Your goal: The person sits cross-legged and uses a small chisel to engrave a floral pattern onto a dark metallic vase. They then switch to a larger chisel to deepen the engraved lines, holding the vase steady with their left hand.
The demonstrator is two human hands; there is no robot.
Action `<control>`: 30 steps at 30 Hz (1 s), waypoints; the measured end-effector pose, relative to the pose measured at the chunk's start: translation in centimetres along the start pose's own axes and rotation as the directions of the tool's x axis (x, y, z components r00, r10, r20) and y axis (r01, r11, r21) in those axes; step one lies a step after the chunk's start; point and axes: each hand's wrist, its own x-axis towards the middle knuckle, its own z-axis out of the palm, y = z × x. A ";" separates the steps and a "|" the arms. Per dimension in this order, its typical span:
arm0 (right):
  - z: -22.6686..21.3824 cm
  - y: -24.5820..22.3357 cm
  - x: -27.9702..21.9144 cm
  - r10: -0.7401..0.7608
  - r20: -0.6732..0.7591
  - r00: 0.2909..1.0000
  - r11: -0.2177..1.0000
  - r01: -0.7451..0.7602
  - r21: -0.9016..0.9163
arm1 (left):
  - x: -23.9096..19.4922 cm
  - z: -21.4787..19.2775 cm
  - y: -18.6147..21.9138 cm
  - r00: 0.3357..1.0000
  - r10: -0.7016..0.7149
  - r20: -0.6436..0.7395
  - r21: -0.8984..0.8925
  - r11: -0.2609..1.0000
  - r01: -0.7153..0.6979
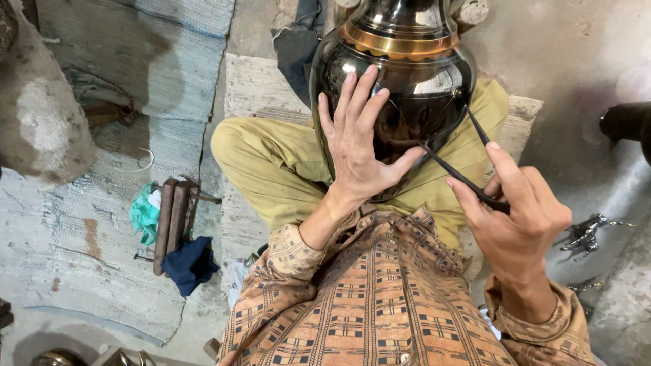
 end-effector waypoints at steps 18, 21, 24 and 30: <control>-0.6 -2.1 0.9 -0.007 0.022 1.000 0.995 0.009 -0.098 | -0.1 0.3 -0.1 1.000 -0.004 -0.023 -0.003 1.000 0.004; -0.9 -3.2 1.8 -0.022 0.005 1.000 0.991 0.022 -0.129 | -0.1 0.1 0.1 1.000 -0.011 -0.014 -0.001 1.000 0.011; -1.2 -4.2 2.6 -0.016 0.017 1.000 0.980 0.019 -0.198 | 0.2 0.0 0.2 1.000 -0.005 -0.018 0.007 1.000 0.005; -2.0 -4.9 3.8 -0.076 0.092 0.993 0.946 0.101 -0.310 | 0.8 -1.5 0.6 0.997 0.066 0.043 -0.056 0.996 -0.064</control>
